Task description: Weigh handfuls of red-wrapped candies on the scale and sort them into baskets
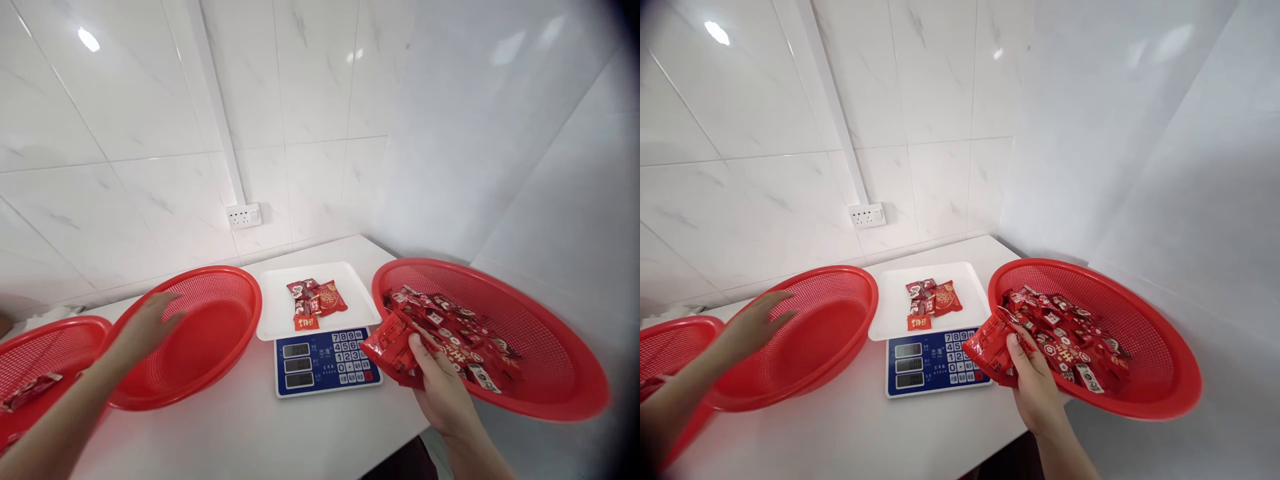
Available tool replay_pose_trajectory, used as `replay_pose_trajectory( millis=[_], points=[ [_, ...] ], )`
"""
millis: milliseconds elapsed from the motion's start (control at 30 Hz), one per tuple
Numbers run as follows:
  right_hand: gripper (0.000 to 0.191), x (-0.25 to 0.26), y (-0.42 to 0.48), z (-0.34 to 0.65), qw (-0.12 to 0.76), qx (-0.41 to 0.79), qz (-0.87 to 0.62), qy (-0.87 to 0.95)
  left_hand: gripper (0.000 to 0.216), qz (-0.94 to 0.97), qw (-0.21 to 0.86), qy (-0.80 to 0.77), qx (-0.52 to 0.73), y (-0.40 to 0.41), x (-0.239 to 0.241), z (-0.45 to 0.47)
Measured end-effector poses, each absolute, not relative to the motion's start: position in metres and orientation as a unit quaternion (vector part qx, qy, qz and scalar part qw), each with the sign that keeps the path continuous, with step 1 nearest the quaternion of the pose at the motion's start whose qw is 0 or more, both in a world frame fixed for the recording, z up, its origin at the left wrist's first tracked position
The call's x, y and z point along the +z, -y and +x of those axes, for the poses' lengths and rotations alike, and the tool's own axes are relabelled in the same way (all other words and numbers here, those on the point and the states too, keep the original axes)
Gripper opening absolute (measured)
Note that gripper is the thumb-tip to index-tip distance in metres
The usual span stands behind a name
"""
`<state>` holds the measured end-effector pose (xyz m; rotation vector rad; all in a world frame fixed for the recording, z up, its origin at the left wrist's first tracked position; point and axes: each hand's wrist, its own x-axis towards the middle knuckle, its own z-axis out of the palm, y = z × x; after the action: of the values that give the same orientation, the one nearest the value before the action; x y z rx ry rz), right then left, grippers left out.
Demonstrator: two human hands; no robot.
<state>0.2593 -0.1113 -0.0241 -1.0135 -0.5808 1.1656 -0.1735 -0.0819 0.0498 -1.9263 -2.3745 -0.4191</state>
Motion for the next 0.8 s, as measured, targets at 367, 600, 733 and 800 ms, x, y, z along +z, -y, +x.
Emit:
replay_pose_trajectory(
  millis=[367,600,733,800],
  points=[
    [0.047,-0.029,0.116,0.259,0.668,0.449,-0.481,0.348,0.047,-0.84,-0.127,0.523,-0.075,0.024,0.007,0.022],
    [0.048,-0.031,0.118,0.265,0.676,0.465,-0.476,0.318,0.028,-0.813,-0.101,0.566,-0.097,0.017,0.01,0.007],
    [0.046,-0.032,0.116,0.26,0.67,0.483,-0.467,0.315,0.032,-0.779,-0.052,0.615,-0.111,0.021,0.026,-0.017],
    [0.047,-0.031,0.115,0.259,0.668,0.487,-0.464,0.318,0.033,-0.758,-0.021,0.643,-0.104,0.024,0.036,-0.035]
  ],
)
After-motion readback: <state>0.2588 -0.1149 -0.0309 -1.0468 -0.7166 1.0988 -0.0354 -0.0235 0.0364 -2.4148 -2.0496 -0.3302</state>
